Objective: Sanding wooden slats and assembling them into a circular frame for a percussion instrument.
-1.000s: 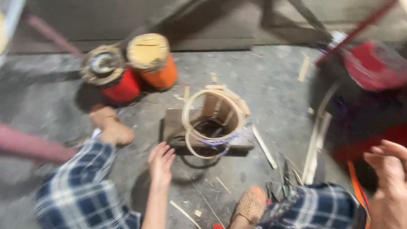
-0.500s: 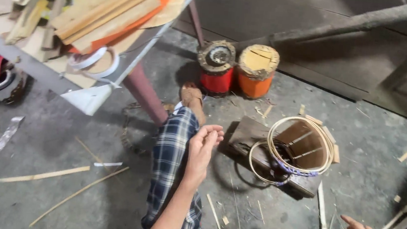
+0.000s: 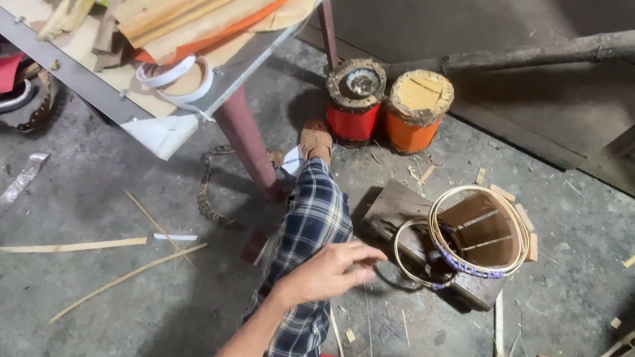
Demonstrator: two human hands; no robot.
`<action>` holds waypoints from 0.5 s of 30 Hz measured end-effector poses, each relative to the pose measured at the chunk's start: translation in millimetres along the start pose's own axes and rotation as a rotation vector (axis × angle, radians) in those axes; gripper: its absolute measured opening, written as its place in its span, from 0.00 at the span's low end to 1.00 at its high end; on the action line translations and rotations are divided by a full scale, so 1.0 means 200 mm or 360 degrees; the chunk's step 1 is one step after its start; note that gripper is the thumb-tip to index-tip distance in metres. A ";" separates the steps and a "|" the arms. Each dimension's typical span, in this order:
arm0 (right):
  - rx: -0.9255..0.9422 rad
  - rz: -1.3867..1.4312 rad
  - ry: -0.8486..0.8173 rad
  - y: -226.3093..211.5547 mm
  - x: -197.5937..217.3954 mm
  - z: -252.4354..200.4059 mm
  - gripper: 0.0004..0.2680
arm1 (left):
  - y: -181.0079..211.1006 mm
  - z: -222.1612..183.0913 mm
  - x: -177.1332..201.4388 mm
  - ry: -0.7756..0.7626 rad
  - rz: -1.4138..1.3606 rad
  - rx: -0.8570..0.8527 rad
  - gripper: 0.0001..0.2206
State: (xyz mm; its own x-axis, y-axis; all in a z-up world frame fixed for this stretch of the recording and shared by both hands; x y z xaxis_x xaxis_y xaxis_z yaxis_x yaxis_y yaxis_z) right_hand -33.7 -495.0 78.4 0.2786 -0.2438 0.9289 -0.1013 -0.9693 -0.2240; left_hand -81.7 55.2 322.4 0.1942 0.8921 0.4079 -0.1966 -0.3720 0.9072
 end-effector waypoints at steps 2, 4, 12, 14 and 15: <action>0.0036 -0.0067 0.0053 -0.03 0.04 -0.05 0.23 | -0.04 0.00 0.01 0.0036 0.0007 -0.0005 0.17; 0.0062 -0.0117 0.0114 -0.04 0.05 -0.09 0.23 | -0.08 0.00 0.05 0.0058 0.0028 -0.0019 0.17; 0.0137 -0.0426 0.0002 -0.30 0.41 -0.39 0.26 | -0.07 -0.19 0.32 0.0784 -0.0542 0.0103 0.16; 0.0105 -0.0532 -0.0005 -0.32 0.42 -0.45 0.25 | -0.09 -0.22 0.33 0.0927 -0.0477 0.0163 0.13; 0.0075 -0.0631 0.0022 -0.33 0.43 -0.47 0.24 | -0.09 -0.23 0.35 0.1071 -0.0405 0.0188 0.12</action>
State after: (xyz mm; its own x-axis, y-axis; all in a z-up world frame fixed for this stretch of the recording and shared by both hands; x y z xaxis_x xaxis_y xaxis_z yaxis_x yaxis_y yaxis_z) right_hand -93.4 -449.3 200.7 0.2743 0.1500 0.9499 0.0556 -0.9886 0.1400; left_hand -108.0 135.9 329.8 -0.4204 0.9050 0.0653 -0.1119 -0.1231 0.9861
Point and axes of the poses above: each hand's wrist, its own z-axis towards the middle knuckle, its own x-axis out of the back of the hand, y = z × x, the point moved 2 cm from there along z, towards the middle knuckle, and after that the axes turned 7 degrees about -x, right-handed, at the moved point
